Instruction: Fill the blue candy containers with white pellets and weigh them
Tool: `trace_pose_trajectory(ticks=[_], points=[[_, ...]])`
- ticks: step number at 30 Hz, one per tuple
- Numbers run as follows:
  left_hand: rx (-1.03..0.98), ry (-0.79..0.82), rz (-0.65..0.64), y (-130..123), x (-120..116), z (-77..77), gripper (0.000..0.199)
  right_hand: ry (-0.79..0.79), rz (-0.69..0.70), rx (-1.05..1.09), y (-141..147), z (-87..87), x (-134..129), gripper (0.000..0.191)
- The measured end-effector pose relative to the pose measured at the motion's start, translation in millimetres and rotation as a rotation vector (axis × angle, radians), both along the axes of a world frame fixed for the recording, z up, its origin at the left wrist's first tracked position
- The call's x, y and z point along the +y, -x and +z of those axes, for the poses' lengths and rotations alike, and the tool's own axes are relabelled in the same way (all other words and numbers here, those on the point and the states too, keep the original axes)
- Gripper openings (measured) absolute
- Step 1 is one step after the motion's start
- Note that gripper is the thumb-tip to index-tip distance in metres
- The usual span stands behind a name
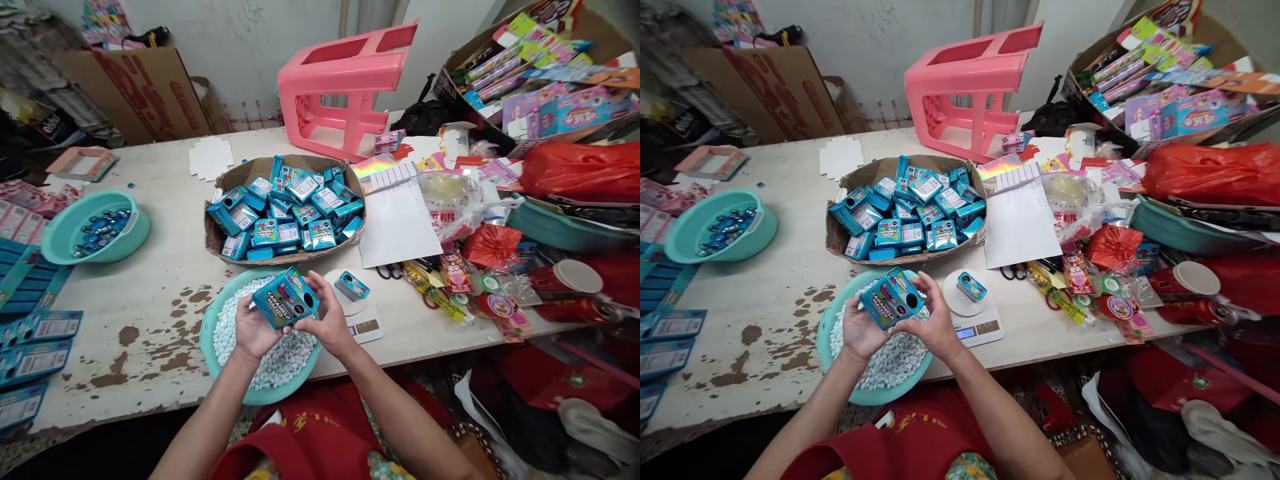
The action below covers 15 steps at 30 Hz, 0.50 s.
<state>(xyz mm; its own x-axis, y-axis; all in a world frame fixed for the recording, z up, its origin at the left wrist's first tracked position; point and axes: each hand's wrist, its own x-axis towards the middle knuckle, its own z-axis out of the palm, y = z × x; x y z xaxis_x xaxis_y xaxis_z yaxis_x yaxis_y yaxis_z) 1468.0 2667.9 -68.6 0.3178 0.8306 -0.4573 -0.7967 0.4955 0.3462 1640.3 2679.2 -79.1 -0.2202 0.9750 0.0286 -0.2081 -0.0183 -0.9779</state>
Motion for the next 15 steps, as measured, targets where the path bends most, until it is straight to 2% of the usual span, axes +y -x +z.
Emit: trace_pose_trajectory(ticks=[3,5,7,9,10,12,13,15], points=[[-0.053,0.093,-0.095,-7,-18,-13.9,0.047,-0.041,0.165,0.008,-2,6.1,-7,0.108],[-0.038,0.176,-0.179,-13,-27,-18.5,0.047,-0.075,0.286,-0.044,-12,13.5,-10,0.111],[0.017,0.259,-0.258,-21,-37,-19.8,0.046,-0.113,0.417,-0.104,-22,22.3,-13,0.095],[0.143,0.288,-0.379,-28,-46,-18.9,0.047,-0.144,0.517,-0.113,-30,29.6,-17,0.069],[0.256,0.256,-0.443,-29,-50,-18.4,0.048,-0.144,0.538,-0.104,-32,31.9,-20,0.058],[0.619,0.097,-0.510,-21,-54,-19.1,0.046,-0.092,0.492,-0.113,-35,32.6,-29,0.050],[0.876,-0.003,-0.472,-12,-55,-21.4,0.043,-0.044,0.426,-0.138,-36,31.2,-35,0.051],[1.444,-0.176,-0.265,16,-53,-31.7,0.038,0.087,0.255,-0.212,-38,26.1,-44,0.055]])
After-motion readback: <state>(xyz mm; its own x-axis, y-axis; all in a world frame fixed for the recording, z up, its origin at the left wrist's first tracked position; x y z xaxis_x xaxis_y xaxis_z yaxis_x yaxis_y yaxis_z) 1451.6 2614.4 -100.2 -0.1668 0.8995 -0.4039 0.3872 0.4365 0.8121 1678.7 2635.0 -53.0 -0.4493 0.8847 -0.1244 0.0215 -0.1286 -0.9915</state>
